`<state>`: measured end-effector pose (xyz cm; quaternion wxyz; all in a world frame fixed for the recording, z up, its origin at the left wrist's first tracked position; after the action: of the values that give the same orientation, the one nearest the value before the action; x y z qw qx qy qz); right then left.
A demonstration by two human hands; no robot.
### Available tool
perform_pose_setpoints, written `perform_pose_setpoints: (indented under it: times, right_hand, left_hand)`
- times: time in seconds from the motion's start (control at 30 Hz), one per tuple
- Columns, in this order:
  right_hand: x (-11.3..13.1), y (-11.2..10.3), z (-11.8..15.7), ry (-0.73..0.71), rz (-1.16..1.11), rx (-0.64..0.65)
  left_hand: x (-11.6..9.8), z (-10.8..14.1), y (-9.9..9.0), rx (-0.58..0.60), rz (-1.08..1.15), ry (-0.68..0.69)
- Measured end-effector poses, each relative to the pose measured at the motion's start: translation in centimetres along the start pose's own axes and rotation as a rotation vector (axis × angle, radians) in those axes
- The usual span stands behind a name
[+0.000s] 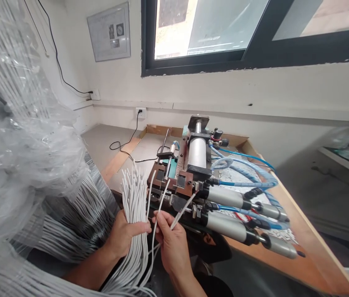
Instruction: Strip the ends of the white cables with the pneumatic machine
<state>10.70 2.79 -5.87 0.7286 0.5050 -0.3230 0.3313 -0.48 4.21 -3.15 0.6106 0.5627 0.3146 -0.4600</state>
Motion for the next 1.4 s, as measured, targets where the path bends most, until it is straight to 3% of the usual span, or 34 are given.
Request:
perform_pose_setpoints:
  times: [0.17,0.43,0.6,0.8,0.93,1.4]
  right_hand:
    - [-0.5,-1.1,-0.1,0.003,0.044,-0.041]
    - [-0.4,-0.6,-0.7,0.064,-0.048,-0.032]
    - [-0.8,1.3,-0.5,0.199,-0.097,0.128]
    - [-0.1,-0.1,0.3,0.019,0.027,-0.018]
    - [-0.6,-1.3,0.3,0.021,0.037,-0.078]
    - [-1.2,-1.0,-0.6,0.057,0.046,-0.002]
  left_hand:
    - [0.4,0.1,-0.7,-0.111,0.027,-0.065]
    - [0.1,0.0,-0.4,-0.098,0.025,-0.02]
    - [0.4,0.2,0.1,-0.034,0.017,-0.049]
    - [0.1,0.1,-0.4,-0.029,-0.038,0.015]
    - [0.5,0.1,-1.0,-0.072,-0.015,-0.038]
    - [0.3,-0.1,-1.3,-0.087,0.042,0.005]
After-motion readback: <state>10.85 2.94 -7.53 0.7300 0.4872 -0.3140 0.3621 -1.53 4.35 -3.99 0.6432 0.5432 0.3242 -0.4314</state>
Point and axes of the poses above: each hand's wrist, its own z-axis away from the middle knuckle, its own y-axis out of the palm, x = y × z, the point moved 7 cm from there along -z, towards the middle knuckle, and after that the axes turned 5 degrees about z, right-handed, at the moved point
